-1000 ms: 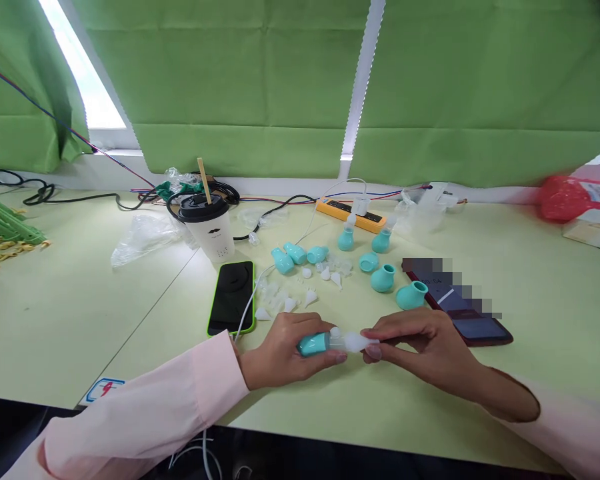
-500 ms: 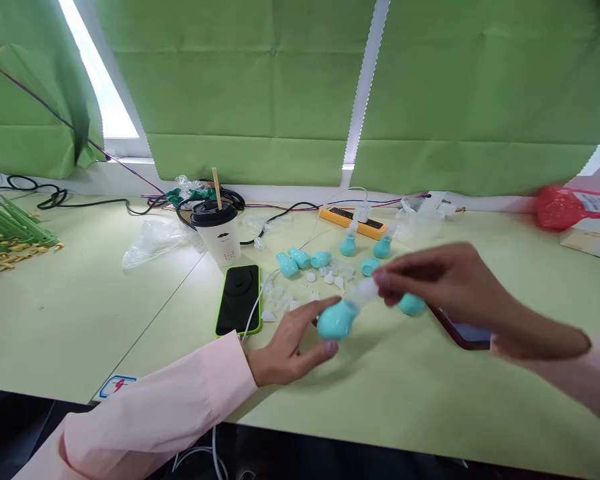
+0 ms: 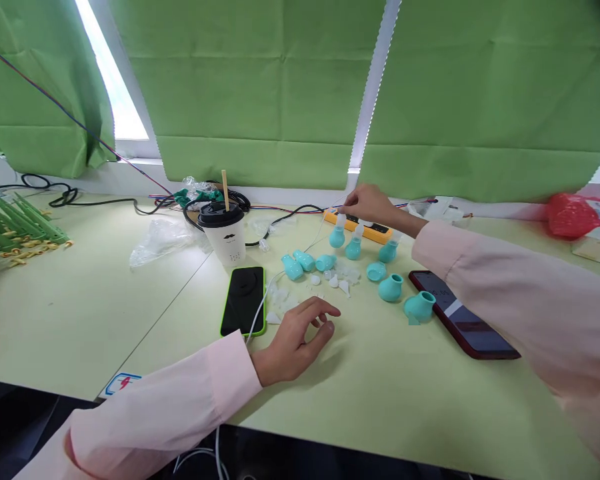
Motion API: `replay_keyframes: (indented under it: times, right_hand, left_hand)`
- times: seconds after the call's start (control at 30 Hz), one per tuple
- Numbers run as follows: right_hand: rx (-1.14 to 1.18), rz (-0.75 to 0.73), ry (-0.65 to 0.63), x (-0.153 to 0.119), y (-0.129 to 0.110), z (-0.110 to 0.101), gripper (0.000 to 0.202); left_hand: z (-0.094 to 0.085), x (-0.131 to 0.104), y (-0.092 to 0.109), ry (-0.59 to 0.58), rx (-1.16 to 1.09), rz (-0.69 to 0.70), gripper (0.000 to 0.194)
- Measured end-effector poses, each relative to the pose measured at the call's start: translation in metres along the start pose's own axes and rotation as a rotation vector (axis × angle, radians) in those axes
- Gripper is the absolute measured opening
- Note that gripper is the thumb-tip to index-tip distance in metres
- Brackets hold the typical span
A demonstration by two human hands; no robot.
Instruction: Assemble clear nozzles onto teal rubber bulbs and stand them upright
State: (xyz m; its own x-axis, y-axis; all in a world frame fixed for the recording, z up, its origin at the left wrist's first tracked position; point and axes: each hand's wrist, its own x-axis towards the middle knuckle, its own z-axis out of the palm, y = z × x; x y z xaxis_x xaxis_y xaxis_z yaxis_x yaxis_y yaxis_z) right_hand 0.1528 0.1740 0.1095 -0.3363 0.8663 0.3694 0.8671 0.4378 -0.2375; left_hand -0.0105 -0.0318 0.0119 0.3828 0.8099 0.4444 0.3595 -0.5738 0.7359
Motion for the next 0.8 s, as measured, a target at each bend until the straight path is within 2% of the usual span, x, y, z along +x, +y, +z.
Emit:
replay_keyframes:
  times: [0.13,0.3,0.53,0.67,0.73,0.8]
  right_hand:
    - [-0.057,0.009,-0.041,0.006,0.012,0.02,0.019]
    - [-0.076,-0.014,-0.073,0.009,0.02,0.026,0.021]
    - [-0.073,-0.095,-0.119,0.006,0.02,0.02,0.026]
    - [-0.083,-0.115,-0.058,0.004,0.017,0.014,0.026]
    - [-0.087,-0.13,-0.01,-0.006,0.008,0.005,0.028]
    - [-0.056,-0.162,0.042,-0.03,-0.01,-0.011,0.03]
  left_hand:
    - [0.002,0.0,-0.002,-0.004,0.037,0.011,0.016]
    - [0.002,0.0,-0.002,-0.005,0.062,0.018,0.016]
    - [0.002,0.001,-0.002,-0.004,0.094,0.009,0.016]
    - [0.002,0.001,-0.001,-0.009,0.107,0.017,0.016]
    - [0.002,0.001,-0.001,-0.013,0.126,0.019,0.016]
    - [0.001,0.0,-0.001,-0.014,0.146,0.032,0.017]
